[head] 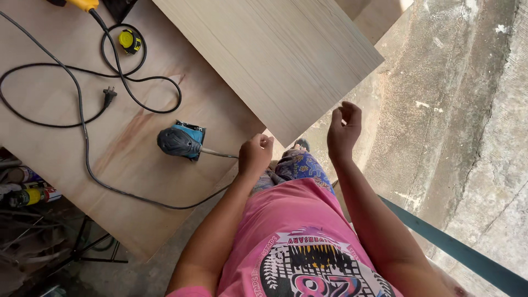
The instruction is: The person measures a wooden plank with a tape measure, then uses a circular saw to cut the plank. After cutting, the person uses an electric sander to smooth the surface of the cut wood piece.
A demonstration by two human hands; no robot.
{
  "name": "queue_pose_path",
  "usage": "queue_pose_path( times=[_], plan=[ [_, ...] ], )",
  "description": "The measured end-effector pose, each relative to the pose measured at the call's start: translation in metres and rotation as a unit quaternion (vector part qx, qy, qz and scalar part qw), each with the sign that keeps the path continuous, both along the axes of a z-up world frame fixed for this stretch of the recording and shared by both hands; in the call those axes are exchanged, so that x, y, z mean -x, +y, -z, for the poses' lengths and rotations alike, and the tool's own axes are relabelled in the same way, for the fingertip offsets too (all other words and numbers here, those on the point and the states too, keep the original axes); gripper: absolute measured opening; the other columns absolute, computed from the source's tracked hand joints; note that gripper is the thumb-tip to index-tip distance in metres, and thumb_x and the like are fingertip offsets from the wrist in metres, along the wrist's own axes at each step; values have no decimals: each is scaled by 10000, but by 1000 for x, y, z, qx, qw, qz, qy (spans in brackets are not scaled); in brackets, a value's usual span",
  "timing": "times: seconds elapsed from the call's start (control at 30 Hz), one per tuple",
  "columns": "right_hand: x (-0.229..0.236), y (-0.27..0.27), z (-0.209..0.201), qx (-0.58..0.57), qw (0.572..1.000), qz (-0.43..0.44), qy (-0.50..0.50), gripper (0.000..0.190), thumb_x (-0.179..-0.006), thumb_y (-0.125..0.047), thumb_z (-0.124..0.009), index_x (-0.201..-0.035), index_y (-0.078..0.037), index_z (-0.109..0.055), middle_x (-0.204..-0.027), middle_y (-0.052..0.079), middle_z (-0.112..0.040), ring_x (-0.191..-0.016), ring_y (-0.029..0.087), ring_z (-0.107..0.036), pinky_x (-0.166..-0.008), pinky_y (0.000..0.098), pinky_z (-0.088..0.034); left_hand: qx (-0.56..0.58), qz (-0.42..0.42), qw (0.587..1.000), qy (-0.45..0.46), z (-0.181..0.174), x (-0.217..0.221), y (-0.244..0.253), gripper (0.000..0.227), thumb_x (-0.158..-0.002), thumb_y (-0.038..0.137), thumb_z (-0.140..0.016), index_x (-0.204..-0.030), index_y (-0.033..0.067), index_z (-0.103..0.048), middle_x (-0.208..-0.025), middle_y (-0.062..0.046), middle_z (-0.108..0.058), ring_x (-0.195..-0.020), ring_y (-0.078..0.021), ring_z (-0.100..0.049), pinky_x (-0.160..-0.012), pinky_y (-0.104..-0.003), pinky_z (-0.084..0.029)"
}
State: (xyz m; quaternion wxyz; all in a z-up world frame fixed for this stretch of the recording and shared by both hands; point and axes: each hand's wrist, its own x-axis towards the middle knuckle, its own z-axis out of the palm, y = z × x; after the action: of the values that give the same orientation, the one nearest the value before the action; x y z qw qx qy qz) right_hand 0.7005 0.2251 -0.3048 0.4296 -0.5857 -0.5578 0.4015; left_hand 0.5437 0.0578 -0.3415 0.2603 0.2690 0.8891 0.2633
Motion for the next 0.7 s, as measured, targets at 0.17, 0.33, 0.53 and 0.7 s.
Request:
queue_pose_path(
  times=[0.17,0.33,0.53,0.7],
  plan=[
    [61,-77,-7,116,921,-371,27,155,-939,-63,-699,-1090,-57,-735,-855,168,-745,-780,221,-728,-674,342,-578,-28,110,991,-74,-33,-8,-53,251,-903,277,-653,-1025,74,-734,-871,-183,-726,-881,-381,-742,-740,-502,-594],
    [144,-137,-15,-82,802,-584,-97,538,-857,-206,-795,-1326,-105,-551,-1063,169,-625,-908,369,-691,-685,450,-619,80,123,989,-36,-3,-15,-124,331,-965,304,-565,-1144,64,-706,-945,-148,-716,-982,-389,-719,-845,-520,-584],
    [243,-190,-61,-176,688,-622,-329,927,-830,-445,-831,-1560,-229,-303,-1400,186,-420,-1179,376,-572,-826,516,-603,61,122,991,-2,-41,16,-169,297,-959,348,-587,-1079,92,-676,-891,-94,-693,-939,-316,-723,-800,-454,-582],
    [286,-199,-9,-171,665,-594,-418,706,-925,-350,-762,-1507,-199,-392,-1245,148,-485,-1133,326,-594,-620,395,-609,43,208,977,-29,-64,70,-197,315,-1019,293,-561,-1199,50,-651,-979,-154,-712,-956,-327,-735,-834,-418,-606]
  ],
)
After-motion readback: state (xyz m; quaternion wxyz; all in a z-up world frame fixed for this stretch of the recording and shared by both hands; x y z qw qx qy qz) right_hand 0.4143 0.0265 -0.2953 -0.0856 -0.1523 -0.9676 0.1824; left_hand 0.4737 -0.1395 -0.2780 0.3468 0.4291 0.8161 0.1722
